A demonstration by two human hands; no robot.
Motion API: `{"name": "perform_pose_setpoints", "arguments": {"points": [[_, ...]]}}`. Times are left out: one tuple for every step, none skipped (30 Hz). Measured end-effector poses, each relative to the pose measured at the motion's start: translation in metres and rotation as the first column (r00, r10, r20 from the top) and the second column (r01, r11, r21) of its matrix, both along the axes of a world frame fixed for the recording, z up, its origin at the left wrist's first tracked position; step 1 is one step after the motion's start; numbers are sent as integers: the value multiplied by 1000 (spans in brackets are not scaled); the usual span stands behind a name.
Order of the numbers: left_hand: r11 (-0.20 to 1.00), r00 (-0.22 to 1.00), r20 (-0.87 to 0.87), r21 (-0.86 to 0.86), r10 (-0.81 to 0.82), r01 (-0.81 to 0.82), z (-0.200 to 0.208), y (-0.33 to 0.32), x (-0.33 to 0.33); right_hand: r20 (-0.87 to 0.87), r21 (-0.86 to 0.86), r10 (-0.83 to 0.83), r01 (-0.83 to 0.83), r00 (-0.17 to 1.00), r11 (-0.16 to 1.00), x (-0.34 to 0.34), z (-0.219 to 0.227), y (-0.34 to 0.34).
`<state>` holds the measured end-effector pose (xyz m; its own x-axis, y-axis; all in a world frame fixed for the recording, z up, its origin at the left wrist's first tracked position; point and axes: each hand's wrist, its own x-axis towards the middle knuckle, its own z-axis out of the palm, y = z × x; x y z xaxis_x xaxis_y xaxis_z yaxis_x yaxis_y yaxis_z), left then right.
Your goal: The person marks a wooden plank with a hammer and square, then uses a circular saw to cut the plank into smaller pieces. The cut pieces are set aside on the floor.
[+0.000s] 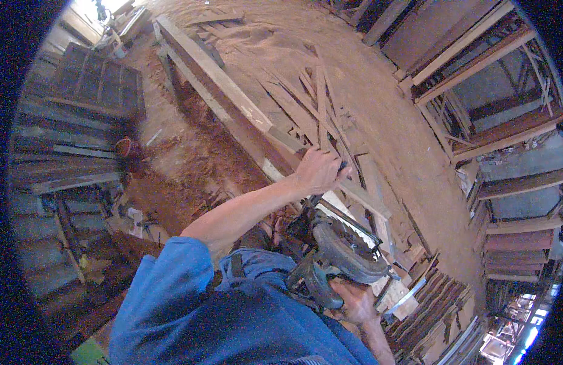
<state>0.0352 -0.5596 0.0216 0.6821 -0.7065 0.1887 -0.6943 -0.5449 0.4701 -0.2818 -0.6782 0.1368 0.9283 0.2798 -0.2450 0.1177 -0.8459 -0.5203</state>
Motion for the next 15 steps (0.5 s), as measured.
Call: {"name": "perform_pose_setpoints", "arguments": {"points": [[997, 996, -71, 56, -47, 51, 0, 4, -1, -57, 16, -40, 41, 998, 999, -2, -2, 0], [988, 986, -136, 109, -95, 110, 1, 7, -2, -74, -25, -37, 36, 997, 999, -5, -4, 0], [970, 973, -162, 156, -163, 188, 5, 12, -1, -87, -54, -56, 51, 995, 997, -7, -6, -1], [942, 955, -184, 200, -234, 269, 11, 18, -2, -126, -83, -71, 61, 990, 995, -9, -8, -1], [891, 924, -242, 280, -295, 358, 21, 24, -2, -92, -51, -92, 88, 991, 995, -10, -9, -3], [944, 932, -217, 96, -289, 315, 34, 28, -2, -82, -16, -110, 109, 991, 994, -11, -11, -6], [959, 933, -224, -51, -283, 278, 50, 34, -1, -71, 13, -137, 139, 988, 990, -10, -12, -7], [957, 926, -260, -166, -275, 238, 70, 39, -6, -63, 20, -163, 164, 985, 986, -10, -13, -8], [841, 824, -393, -514, -409, 172, 94, 46, -17, -57, 24, -197, 199, 979, 980, -9, -14, -9], [715, 740, -347, -653, -576, 250, 119, 62, -26, -37, 39, -240, 242, 970, 970, -8, -14, -8], [533, 449, -397, -815, -800, 229, 148, 75, -44, -64, 64, -278, 282, 958, 957, -7, -14, -7], [296, 263, -212, -893, -941, 339, 173, 81, -51, -71, 97, -314, 320, 947, 943, -7, -14, -6], [29, 59, -5, -910, -998, 414, 194, 87, -54, -91, 134, -344, 354, 935, 926, -6, -14, -5], [-254, -166, 201, -867, -965, 429, 212, 92, -57, -24, 127, -339, 339, 941, 932, -6, -14, -4], [-243, -158, 189, -833, -969, 497, 228, 99, -59, 27, 125, -327, 321, 945, 939, -6, -14, -4]]}}
